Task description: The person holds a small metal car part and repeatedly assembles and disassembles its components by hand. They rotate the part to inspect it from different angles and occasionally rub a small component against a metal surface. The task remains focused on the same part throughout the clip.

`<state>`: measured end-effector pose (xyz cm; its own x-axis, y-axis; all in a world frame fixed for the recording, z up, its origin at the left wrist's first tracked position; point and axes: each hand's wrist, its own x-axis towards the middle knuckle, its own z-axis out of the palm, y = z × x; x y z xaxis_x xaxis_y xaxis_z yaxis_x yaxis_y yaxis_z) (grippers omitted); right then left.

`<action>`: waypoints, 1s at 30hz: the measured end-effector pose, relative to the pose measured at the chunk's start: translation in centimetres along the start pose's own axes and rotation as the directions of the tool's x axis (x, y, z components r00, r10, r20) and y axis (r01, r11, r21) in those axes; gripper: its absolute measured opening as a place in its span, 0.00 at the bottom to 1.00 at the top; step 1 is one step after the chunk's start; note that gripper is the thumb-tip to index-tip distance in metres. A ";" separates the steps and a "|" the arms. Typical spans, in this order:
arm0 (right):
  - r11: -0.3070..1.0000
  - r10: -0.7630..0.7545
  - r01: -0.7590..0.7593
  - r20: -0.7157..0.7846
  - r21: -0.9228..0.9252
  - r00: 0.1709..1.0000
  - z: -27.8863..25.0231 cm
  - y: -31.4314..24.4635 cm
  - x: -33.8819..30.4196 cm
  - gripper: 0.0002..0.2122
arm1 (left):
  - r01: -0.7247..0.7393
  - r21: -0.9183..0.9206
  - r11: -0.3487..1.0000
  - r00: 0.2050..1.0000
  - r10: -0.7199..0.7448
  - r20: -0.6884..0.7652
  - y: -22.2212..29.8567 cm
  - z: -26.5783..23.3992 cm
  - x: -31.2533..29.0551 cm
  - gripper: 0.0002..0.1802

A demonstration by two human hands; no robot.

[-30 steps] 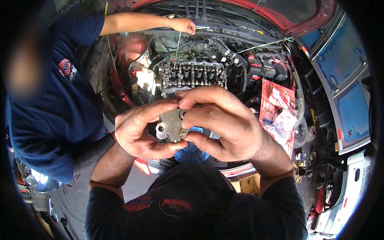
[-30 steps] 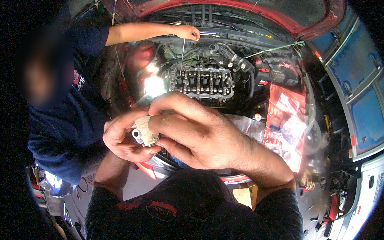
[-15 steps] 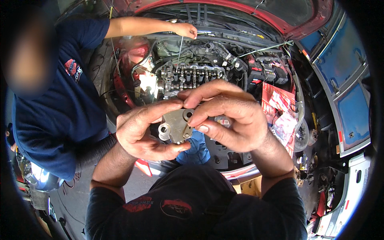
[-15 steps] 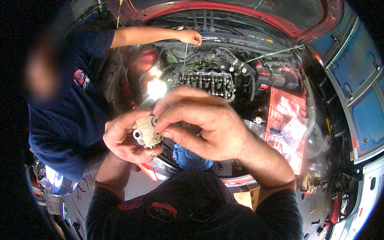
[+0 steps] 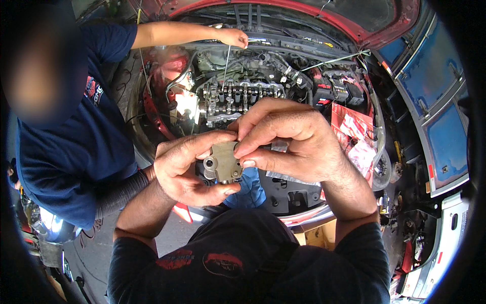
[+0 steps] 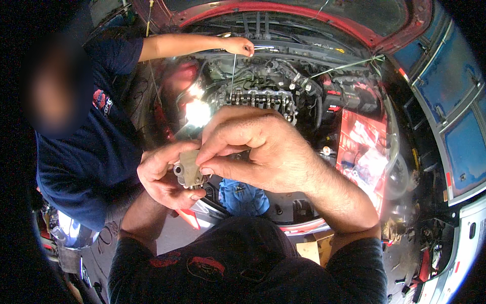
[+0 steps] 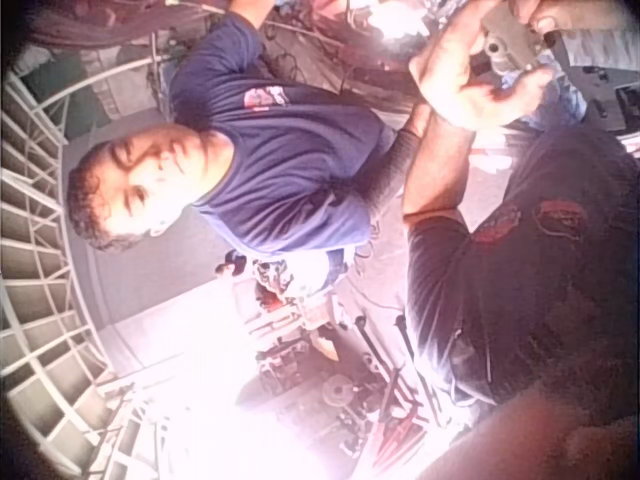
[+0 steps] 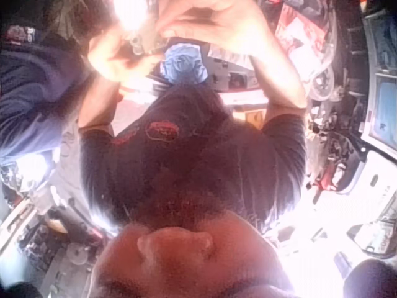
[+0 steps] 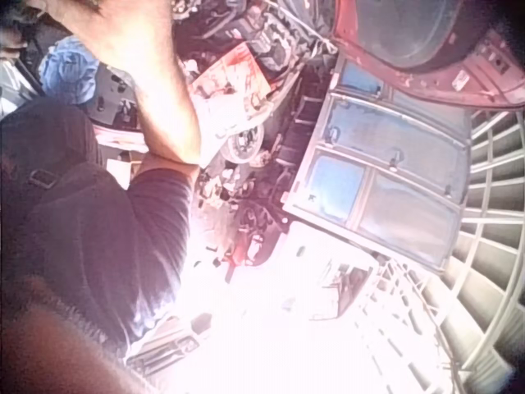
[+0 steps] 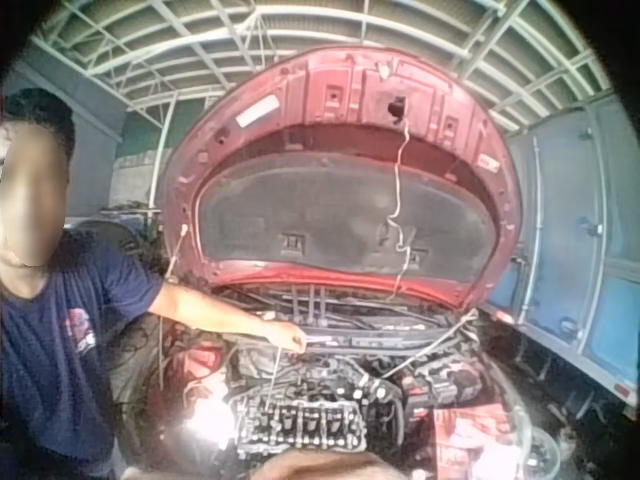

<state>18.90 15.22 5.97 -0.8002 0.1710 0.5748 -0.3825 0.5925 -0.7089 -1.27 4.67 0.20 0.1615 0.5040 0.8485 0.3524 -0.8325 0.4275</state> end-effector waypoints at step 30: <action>0.753 0.349 -0.425 0.243 0.503 0.905 -0.2 4.4 -0.2 0.22 | 0.223 -0.586 0.779 0.974 -0.206 0.097 -3.4 1.5 -1.3 0.31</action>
<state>17.44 17.98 2.85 -0.9701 0.1698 0.1736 -0.1799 -0.0226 -0.9834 -1.30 7.20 -2.82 0.1743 0.6843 0.7081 -0.2302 -0.6708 0.7050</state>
